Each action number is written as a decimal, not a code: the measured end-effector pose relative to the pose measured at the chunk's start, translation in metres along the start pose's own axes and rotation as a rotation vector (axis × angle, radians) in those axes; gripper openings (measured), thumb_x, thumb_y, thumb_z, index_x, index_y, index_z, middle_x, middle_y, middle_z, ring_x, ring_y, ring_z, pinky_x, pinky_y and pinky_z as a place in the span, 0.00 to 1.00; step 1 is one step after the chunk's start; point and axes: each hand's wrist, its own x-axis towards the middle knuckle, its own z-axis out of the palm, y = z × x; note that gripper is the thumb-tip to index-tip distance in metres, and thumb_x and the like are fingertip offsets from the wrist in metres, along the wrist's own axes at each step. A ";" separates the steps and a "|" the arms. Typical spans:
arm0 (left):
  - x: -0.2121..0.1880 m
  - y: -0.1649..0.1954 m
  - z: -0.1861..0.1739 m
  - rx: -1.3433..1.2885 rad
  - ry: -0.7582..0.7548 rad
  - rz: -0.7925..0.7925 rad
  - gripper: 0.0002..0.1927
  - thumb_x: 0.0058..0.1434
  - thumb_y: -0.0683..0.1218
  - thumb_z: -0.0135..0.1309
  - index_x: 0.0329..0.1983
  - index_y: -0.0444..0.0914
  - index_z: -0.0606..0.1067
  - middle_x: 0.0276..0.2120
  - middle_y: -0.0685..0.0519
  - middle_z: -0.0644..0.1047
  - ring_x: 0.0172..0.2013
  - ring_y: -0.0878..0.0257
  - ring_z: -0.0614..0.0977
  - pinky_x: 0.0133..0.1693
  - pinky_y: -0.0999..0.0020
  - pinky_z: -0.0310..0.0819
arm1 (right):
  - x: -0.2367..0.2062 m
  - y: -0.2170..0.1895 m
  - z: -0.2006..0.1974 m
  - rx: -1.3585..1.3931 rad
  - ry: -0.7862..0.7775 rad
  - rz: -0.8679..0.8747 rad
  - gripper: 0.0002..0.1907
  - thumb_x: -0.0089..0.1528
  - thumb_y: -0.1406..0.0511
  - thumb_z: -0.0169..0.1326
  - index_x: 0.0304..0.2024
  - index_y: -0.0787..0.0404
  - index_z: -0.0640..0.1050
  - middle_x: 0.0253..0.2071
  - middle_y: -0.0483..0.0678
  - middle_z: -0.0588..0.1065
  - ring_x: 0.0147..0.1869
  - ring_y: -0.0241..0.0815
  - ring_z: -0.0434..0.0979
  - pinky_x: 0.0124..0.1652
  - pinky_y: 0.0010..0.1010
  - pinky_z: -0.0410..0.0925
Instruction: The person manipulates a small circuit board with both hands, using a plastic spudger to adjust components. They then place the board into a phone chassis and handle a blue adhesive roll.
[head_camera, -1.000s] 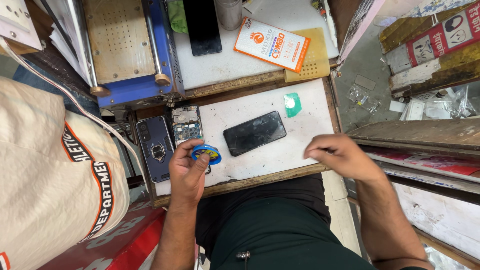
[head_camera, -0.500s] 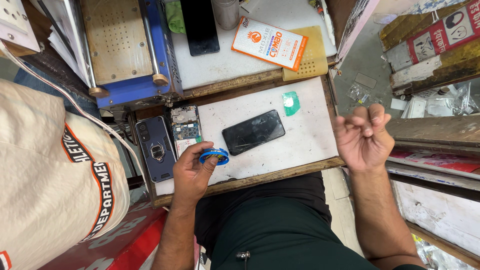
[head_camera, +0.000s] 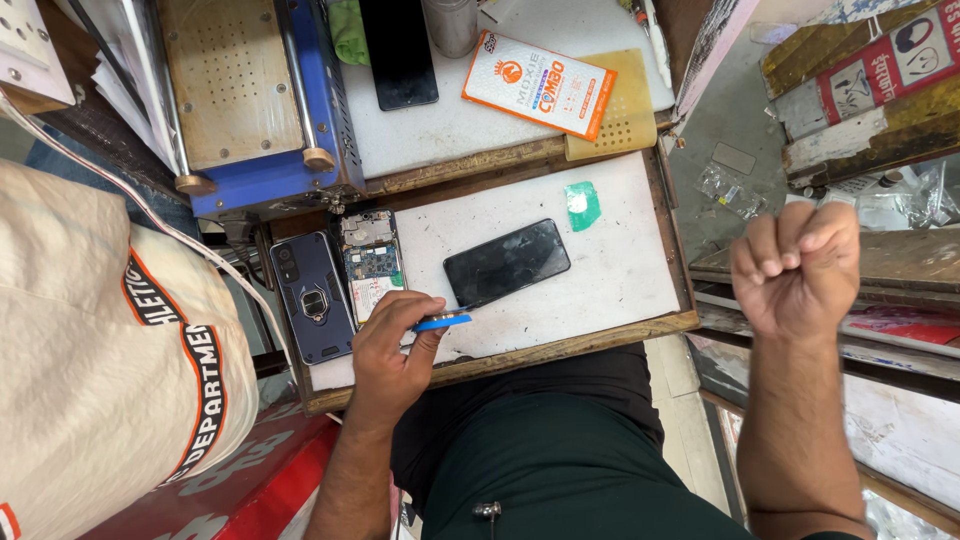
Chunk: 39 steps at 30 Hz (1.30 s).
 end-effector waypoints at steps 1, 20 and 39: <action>0.002 0.002 -0.001 0.025 0.003 0.037 0.15 0.64 0.39 0.62 0.53 0.38 0.75 0.40 0.47 0.81 0.43 0.58 0.84 0.44 0.67 0.81 | 0.000 -0.002 0.003 -0.116 -0.020 -0.020 0.06 0.73 0.63 0.55 0.42 0.57 0.78 0.28 0.40 0.70 0.28 0.29 0.68 0.27 0.19 0.65; 0.015 0.012 -0.013 0.220 -0.041 0.191 0.29 0.62 0.38 0.64 0.65 0.41 0.68 0.39 0.50 0.82 0.43 0.56 0.82 0.44 0.61 0.78 | 0.026 -0.030 0.044 -1.478 -0.552 0.053 0.10 0.57 0.63 0.63 0.22 0.58 0.78 0.21 0.43 0.73 0.25 0.35 0.73 0.26 0.29 0.67; 0.030 0.023 -0.009 0.107 -0.264 -0.033 0.19 0.64 0.41 0.60 0.59 0.35 0.75 0.37 0.46 0.81 0.37 0.55 0.83 0.40 0.62 0.77 | 0.008 -0.028 -0.028 -1.209 0.089 -0.213 0.28 0.78 0.66 0.55 0.24 0.60 0.60 0.24 0.41 0.61 0.28 0.30 0.56 0.30 0.24 0.51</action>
